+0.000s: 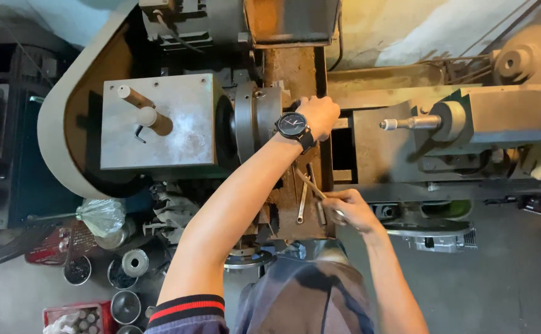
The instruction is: The person operates a metal lathe, using a file to smooth a rotating cylindrical workpiece. They wipe the workpiece with a cloth, briefly walk to a nearby table to retrieve a small item, and return to the lathe to continue filing and cleaning the metal part.
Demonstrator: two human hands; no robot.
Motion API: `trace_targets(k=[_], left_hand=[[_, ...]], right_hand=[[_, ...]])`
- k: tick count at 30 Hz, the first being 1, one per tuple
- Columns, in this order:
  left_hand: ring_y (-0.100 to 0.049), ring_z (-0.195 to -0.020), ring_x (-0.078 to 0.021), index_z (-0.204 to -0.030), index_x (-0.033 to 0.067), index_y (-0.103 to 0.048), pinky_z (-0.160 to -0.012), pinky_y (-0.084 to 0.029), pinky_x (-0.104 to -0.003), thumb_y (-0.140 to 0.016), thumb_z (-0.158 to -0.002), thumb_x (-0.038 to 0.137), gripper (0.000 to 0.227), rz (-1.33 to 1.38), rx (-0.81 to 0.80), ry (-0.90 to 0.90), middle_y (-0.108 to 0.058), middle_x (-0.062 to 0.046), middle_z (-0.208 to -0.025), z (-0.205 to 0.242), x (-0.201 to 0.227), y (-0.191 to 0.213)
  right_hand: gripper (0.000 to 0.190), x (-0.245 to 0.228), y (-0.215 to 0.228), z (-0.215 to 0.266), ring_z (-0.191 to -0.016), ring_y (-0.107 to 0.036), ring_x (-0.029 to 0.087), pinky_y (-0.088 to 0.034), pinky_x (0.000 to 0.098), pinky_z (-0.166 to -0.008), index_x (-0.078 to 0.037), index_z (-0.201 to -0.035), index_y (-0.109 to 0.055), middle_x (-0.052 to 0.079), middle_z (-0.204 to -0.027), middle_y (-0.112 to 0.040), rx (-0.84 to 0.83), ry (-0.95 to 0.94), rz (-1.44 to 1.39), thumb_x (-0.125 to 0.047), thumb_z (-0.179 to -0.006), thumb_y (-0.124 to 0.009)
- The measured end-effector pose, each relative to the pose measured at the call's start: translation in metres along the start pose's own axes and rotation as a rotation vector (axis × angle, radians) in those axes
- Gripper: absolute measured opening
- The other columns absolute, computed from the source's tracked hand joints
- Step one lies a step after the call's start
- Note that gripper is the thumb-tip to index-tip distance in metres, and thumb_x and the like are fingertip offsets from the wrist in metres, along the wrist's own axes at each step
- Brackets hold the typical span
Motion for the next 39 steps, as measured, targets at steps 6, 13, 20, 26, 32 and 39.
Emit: trace_targets(k=[6,13,20,26,32,39], left_hand=[[-0.065,-0.112,-0.0417,-0.106,0.0068,-0.076,-0.095,-0.048,-0.062,-0.078,-0.073,0.005,0.033,0.011,0.018,-0.012,-0.070,-0.016,-0.113,0.000,0.001,0.001],[-0.067,-0.111,-0.0415,-0.105,0.0047,-0.076,-0.095,-0.050,-0.058,-0.080,-0.074,0.006,0.032,-0.030,-0.004,-0.001,-0.071,-0.017,-0.112,0.003,0.002,0.001],[-0.065,-0.111,-0.0413,-0.105,0.0073,-0.077,-0.094,-0.049,-0.059,-0.077,-0.076,0.008,0.029,-0.011,0.025,-0.002,-0.071,-0.016,-0.112,-0.008,0.000,-0.009],[-0.066,-0.110,-0.0401,-0.105,0.0078,-0.077,-0.094,-0.049,-0.060,-0.073,-0.082,0.010,0.024,-0.008,0.078,0.003,-0.072,-0.014,-0.111,-0.015,-0.003,-0.018],[-0.065,-0.111,-0.0397,-0.105,0.0075,-0.077,-0.093,-0.049,-0.058,-0.074,-0.078,0.010,0.027,-0.049,0.040,-0.008,-0.071,-0.014,-0.112,-0.004,0.002,-0.009],[-0.061,-0.114,-0.0389,-0.105,0.0097,-0.078,-0.095,-0.044,-0.062,-0.068,-0.087,0.018,0.022,-0.118,0.093,-0.032,-0.071,-0.014,-0.112,-0.002,0.006,-0.017]], right_hand=[[0.024,-0.005,-0.031,0.003,-0.042,-0.039,0.007,-0.027,0.0258,-0.040,0.003,-0.105,-0.077,-0.003,-0.053,-0.051,-0.064,0.093,-0.067,-0.017,-0.096,-0.068],[0.021,-0.028,-0.047,0.023,-0.038,-0.043,0.009,-0.034,0.0285,-0.036,-0.007,-0.107,-0.077,-0.001,-0.056,-0.059,0.089,-0.047,0.031,-0.017,-0.092,-0.067],[0.024,-0.018,-0.037,0.006,-0.044,-0.048,0.007,-0.036,0.0245,-0.040,0.001,-0.107,-0.078,-0.002,-0.061,-0.059,0.008,0.153,-0.087,-0.016,-0.096,-0.064],[0.025,-0.027,-0.057,0.013,-0.043,-0.042,0.005,-0.030,0.0236,-0.039,0.002,-0.109,-0.077,-0.005,-0.055,-0.047,0.012,0.126,-0.212,-0.016,-0.094,-0.068],[0.026,-0.009,-0.051,0.006,-0.042,-0.043,0.008,-0.031,0.0271,-0.038,0.006,-0.106,-0.074,-0.002,-0.055,-0.052,0.098,0.118,-0.155,-0.017,-0.094,-0.068],[0.028,0.005,-0.061,-0.004,-0.043,-0.047,0.008,-0.036,0.0260,-0.040,0.005,-0.105,-0.075,-0.002,-0.055,-0.051,0.053,0.212,-0.242,-0.021,-0.096,-0.068]])
Point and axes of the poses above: each hand's wrist, its own z-axis away from the middle knuckle, its own y-axis out of the back of the hand, x = y × z, the point moved 8 cm from there along -z, towards the middle knuckle
